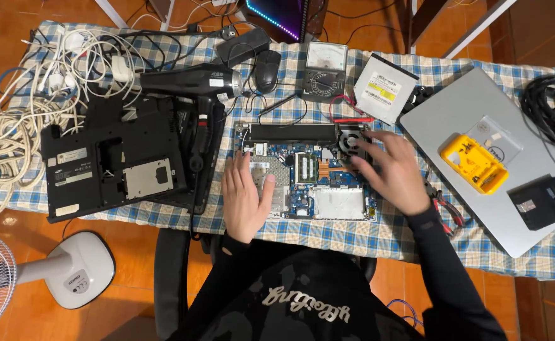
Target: The person uses a screwdriver to remove screws from a laptop motherboard, then places the motherboard into the laptop chassis. The workspace includes various tools and electronic components on a checkered tablecloth.
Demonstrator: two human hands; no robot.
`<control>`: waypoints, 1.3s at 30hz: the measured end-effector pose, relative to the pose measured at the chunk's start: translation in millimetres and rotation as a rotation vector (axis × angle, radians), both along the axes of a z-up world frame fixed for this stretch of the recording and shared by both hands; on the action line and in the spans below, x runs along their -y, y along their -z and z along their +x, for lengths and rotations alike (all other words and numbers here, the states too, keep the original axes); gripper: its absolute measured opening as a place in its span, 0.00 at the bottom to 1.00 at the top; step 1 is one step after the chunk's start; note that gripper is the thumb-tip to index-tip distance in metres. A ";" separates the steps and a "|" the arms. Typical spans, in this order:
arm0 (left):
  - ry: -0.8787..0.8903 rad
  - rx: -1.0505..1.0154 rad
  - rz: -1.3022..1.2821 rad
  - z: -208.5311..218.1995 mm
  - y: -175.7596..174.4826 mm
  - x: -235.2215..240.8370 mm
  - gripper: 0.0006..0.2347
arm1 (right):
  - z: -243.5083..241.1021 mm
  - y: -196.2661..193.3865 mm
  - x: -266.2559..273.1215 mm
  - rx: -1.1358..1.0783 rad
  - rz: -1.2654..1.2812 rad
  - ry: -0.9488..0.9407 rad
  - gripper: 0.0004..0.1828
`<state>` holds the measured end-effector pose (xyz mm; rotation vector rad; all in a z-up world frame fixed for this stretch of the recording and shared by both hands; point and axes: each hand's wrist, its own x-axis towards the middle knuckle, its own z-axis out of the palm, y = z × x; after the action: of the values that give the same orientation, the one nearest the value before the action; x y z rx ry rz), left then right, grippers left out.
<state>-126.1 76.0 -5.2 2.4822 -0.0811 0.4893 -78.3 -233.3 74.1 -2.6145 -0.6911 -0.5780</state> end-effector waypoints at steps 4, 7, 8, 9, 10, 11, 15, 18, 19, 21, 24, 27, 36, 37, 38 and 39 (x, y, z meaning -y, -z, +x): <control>-0.008 0.016 -0.007 3.1 -0.1 -1.0 0.29 | 19.2 9.8 -21.9 0.003 0.045 -0.093 0.24; -0.004 0.038 0.022 2.9 4.2 -1.8 0.29 | 21.4 21.9 -19.8 -0.043 0.069 -0.073 0.20; -0.012 0.040 0.036 2.6 6.1 -1.7 0.29 | 21.9 26.3 -18.5 -0.059 0.097 -0.076 0.19; -0.018 0.042 0.051 4.6 7.6 -1.6 0.29 | 21.9 30.2 -17.2 -0.074 0.125 -0.075 0.17; -0.023 0.045 0.066 4.6 8.7 -1.1 0.29 | 21.4 33.1 -16.0 -0.089 0.153 -0.075 0.16; -0.024 0.052 0.069 5.2 8.7 -0.8 0.29 | 22.4 34.6 -15.3 -0.081 0.151 -0.072 0.15; -0.033 0.064 0.077 4.4 7.5 0.2 0.28 | 22.8 37.0 -16.0 -0.057 0.158 -0.085 0.13; -0.024 0.075 0.069 4.3 3.5 0.2 0.28 | 24.0 36.8 -17.6 -0.043 0.164 -0.104 0.12; -0.015 0.078 0.065 3.5 1.2 0.1 0.28 | 23.3 36.7 -17.3 -0.040 0.165 -0.106 0.12; 0.002 0.091 0.074 2.7 -3.0 0.6 0.27 | 23.2 37.1 -13.9 -0.076 0.209 -0.088 0.12; 0.082 0.078 0.172 1.0 -6.2 8.2 0.28 | 23.2 42.2 -9.2 -0.103 0.293 -0.030 0.10; 0.234 0.070 0.233 9.7 -7.6 26.2 0.28 | 27.7 43.9 -7.2 -0.094 0.346 -0.003 0.09; 0.468 0.165 0.292 48.6 -19.0 75.4 0.29 | 23.5 41.1 -9.4 -0.049 0.328 0.004 0.11; 0.475 0.181 0.302 54.8 -19.0 78.3 0.30 | 25.1 40.4 -8.9 -0.044 0.323 0.010 0.11; 0.479 0.171 0.303 59.8 -18.7 80.1 0.29 | 26.2 39.9 -8.3 -0.034 0.308 0.006 0.11; 0.487 0.155 0.304 60.8 -17.6 81.6 0.29 | 24.0 40.6 -8.2 -0.029 0.295 0.006 0.11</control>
<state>-65.3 -5.7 12.4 2.5807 -0.8562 0.4813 -54.3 -225.1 33.6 -2.3466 -0.5432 -0.5938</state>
